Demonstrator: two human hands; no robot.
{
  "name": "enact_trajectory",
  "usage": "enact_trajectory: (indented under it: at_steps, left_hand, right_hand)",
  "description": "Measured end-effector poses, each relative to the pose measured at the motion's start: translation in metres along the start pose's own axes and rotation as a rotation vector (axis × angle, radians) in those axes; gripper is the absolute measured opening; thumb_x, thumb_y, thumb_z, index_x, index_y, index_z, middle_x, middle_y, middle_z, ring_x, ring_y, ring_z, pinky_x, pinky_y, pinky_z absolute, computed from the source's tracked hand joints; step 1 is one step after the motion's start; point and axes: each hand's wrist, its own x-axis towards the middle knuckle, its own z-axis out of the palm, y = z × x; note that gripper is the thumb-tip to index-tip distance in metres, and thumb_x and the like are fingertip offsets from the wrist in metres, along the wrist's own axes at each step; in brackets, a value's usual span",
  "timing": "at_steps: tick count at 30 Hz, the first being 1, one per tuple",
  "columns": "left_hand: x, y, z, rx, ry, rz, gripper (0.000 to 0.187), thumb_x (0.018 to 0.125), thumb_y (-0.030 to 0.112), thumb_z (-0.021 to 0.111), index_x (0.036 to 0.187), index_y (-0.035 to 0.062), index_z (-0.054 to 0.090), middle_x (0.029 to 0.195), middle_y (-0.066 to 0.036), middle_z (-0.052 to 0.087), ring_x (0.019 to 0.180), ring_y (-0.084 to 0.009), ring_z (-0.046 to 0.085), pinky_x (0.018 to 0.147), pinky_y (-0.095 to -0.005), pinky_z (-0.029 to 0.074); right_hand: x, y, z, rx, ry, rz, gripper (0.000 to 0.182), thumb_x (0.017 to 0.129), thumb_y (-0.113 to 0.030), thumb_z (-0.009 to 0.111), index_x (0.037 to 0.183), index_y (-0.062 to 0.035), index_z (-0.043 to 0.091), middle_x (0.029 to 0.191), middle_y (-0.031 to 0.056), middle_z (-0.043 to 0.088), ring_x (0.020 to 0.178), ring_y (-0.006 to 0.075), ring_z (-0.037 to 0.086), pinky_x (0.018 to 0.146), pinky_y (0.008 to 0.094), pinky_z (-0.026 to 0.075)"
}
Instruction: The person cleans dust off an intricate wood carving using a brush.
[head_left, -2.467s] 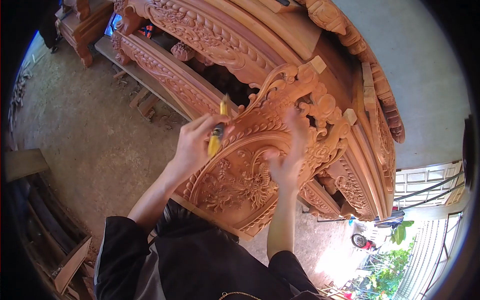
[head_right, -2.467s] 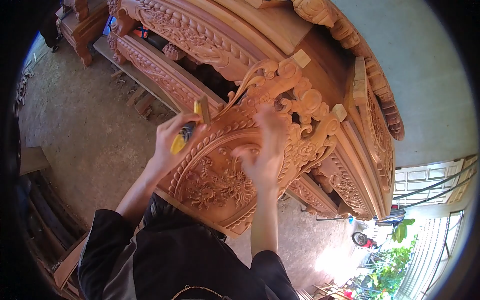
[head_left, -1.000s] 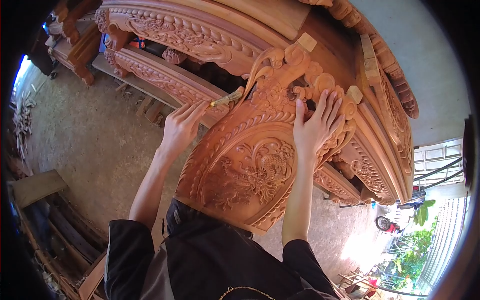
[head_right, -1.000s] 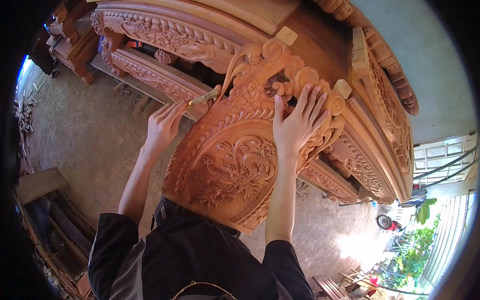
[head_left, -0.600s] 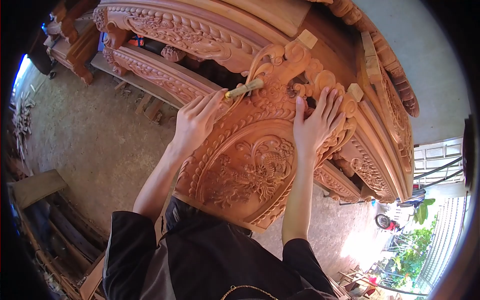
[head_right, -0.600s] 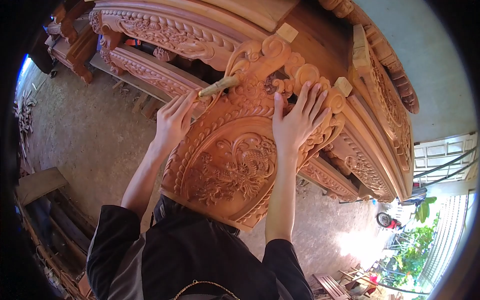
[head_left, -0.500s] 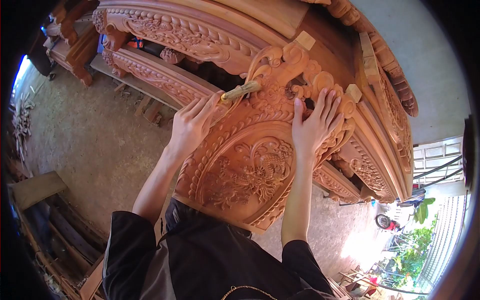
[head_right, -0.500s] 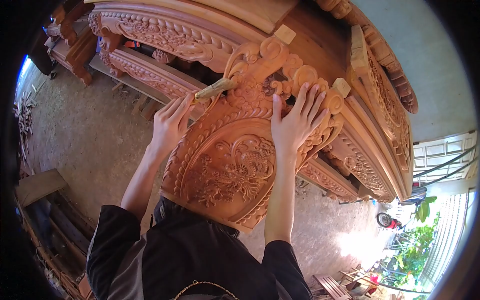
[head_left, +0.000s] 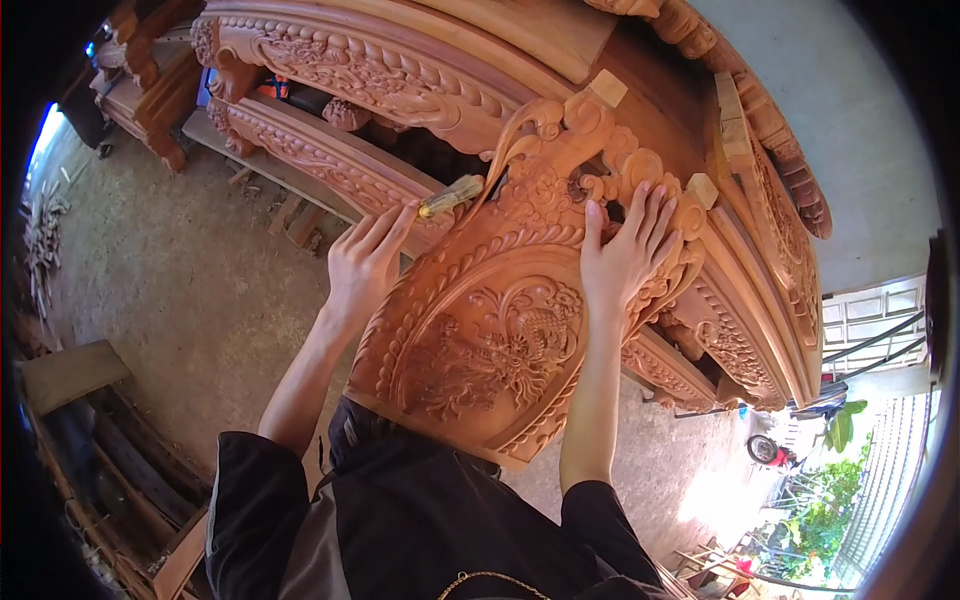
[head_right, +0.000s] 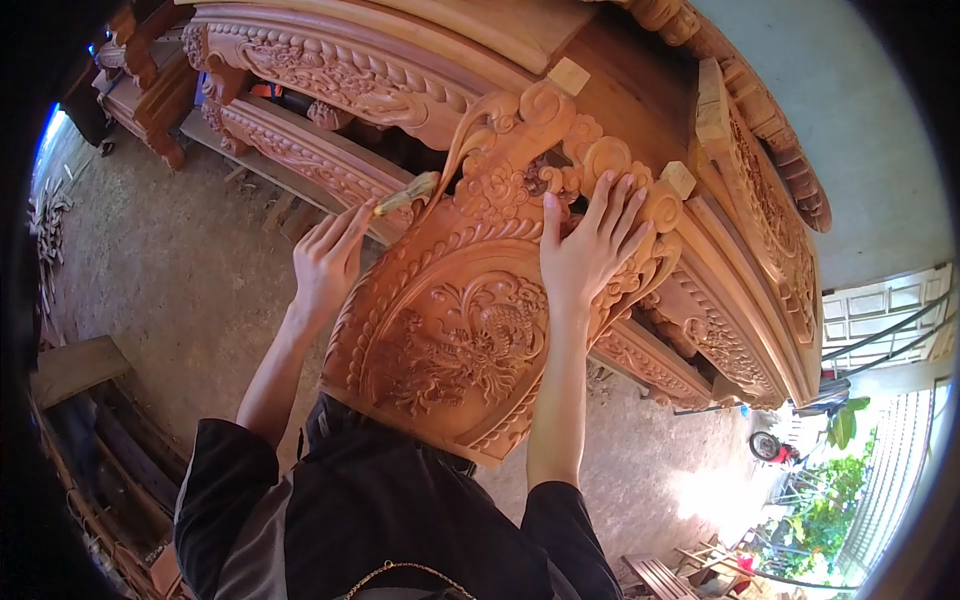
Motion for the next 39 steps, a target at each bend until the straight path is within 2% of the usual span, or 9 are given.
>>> enact_trajectory:
  at_steps: [14, 20, 25, 28, 30, 31, 32, 35, 39]
  left_hand:
    - [-0.007, -0.011, 0.007, -0.032, -0.010, 0.020, 0.046, 0.082, -0.004, 0.068, 0.127, 0.0019, 0.065, 0.113, -0.010, 0.072, 0.080, -0.0241, 0.068, 0.068, -0.0326, 0.056]
    - [-0.007, -0.018, 0.015, 0.071, -0.271, -0.028, 0.040, 0.088, 0.000, 0.066, 0.127, 0.0025, 0.065, 0.109, -0.012, 0.073, 0.084, -0.0269, 0.071, 0.071, -0.0331, 0.056]
    - [-0.007, 0.002, 0.029, -0.105, 0.104, -0.473, 0.034, 0.097, 0.009, 0.063, 0.130, -0.0012, 0.061, 0.103, -0.017, 0.073, 0.077, -0.0255, 0.071, 0.068, -0.0339, 0.055]
    - [-0.031, -0.007, 0.051, -0.301, -0.007, -0.670, 0.033, 0.100, 0.010, 0.061, 0.131, -0.0022, 0.061, 0.097, -0.017, 0.073, 0.067, -0.0157, 0.064, 0.064, -0.0311, 0.052]
    - [-0.039, -0.004, 0.058, -0.367, -0.031, -0.702, 0.033, 0.099, 0.008, 0.059, 0.131, -0.0028, 0.060, 0.099, -0.019, 0.073, 0.074, -0.0210, 0.068, 0.067, -0.0327, 0.053]
    - [-0.039, -0.003, 0.059, -0.423, -0.052, -0.750, 0.034, 0.098, 0.006, 0.058, 0.131, -0.0034, 0.060, 0.101, -0.020, 0.073, 0.081, -0.0263, 0.072, 0.070, -0.0343, 0.054]
    - [-0.036, -0.003, 0.058, -0.429, -0.065, -0.735, 0.034, 0.098, 0.006, 0.058, 0.131, -0.0034, 0.060, 0.101, -0.020, 0.073, 0.081, -0.0263, 0.072, 0.070, -0.0343, 0.054]
    - [-0.030, -0.001, 0.053, -0.614, -0.019, -0.871, 0.034, 0.099, 0.005, 0.059, 0.131, -0.0041, 0.059, 0.094, -0.014, 0.073, 0.068, -0.0110, 0.058, 0.063, -0.0287, 0.048]
    - [-0.042, -0.013, 0.062, -0.597, -0.043, -0.780, 0.034, 0.099, 0.005, 0.059, 0.132, -0.0033, 0.059, 0.092, -0.010, 0.073, 0.070, -0.0094, 0.058, 0.062, -0.0270, 0.047]
  right_hand:
    - [0.000, 0.000, 0.001, -0.012, 0.003, -0.014, 0.075, 0.097, -0.052, 0.057, 0.153, -0.0063, 0.037, 0.157, 0.0197, 0.038, 0.148, 0.0408, 0.029, 0.120, 0.0598, 0.016]
    - [0.000, -0.001, 0.001, -0.018, 0.003, -0.021, 0.074, 0.098, -0.052, 0.055, 0.153, -0.0053, 0.037, 0.158, 0.0198, 0.037, 0.148, 0.0411, 0.028, 0.120, 0.0601, 0.016]
    - [-0.006, -0.008, 0.002, -0.033, -0.031, 0.023, 0.071, 0.102, -0.050, 0.047, 0.154, -0.0034, 0.034, 0.161, 0.0231, 0.028, 0.150, 0.0440, 0.022, 0.121, 0.0614, 0.012]
    - [-0.021, -0.032, 0.011, -0.125, -0.060, 0.058, 0.073, 0.105, -0.049, 0.039, 0.158, -0.0009, 0.021, 0.164, 0.0271, 0.014, 0.151, 0.0483, 0.012, 0.121, 0.0637, 0.005]
    - [-0.038, -0.063, 0.007, -0.061, -0.259, 0.035, 0.077, 0.105, -0.049, 0.033, 0.159, 0.0012, 0.007, 0.164, 0.0286, -0.001, 0.150, 0.0512, 0.003, 0.120, 0.0661, 0.002]
    - [-0.056, -0.074, 0.012, 0.061, -0.279, -0.067, 0.082, 0.105, -0.049, 0.035, 0.158, 0.0017, -0.002, 0.165, 0.0274, -0.007, 0.150, 0.0510, 0.001, 0.120, 0.0667, 0.002]
    - [-0.075, -0.085, 0.011, 0.213, -0.176, -0.216, 0.078, 0.103, -0.051, 0.041, 0.158, 0.0012, 0.019, 0.166, 0.0251, 0.005, 0.152, 0.0483, -0.002, 0.120, 0.0657, 0.001]
    - [-0.100, -0.103, -0.006, 0.265, -0.395, -0.470, 0.079, 0.101, -0.055, 0.044, 0.158, -0.0033, 0.024, 0.166, 0.0221, 0.010, 0.153, 0.0429, 0.002, 0.121, 0.0633, 0.002]
    - [-0.086, -0.086, -0.002, 0.339, -0.437, -0.757, 0.072, 0.100, -0.060, 0.041, 0.157, -0.0167, 0.032, 0.166, 0.0123, 0.020, 0.155, 0.0320, 0.011, 0.123, 0.0610, 0.003]
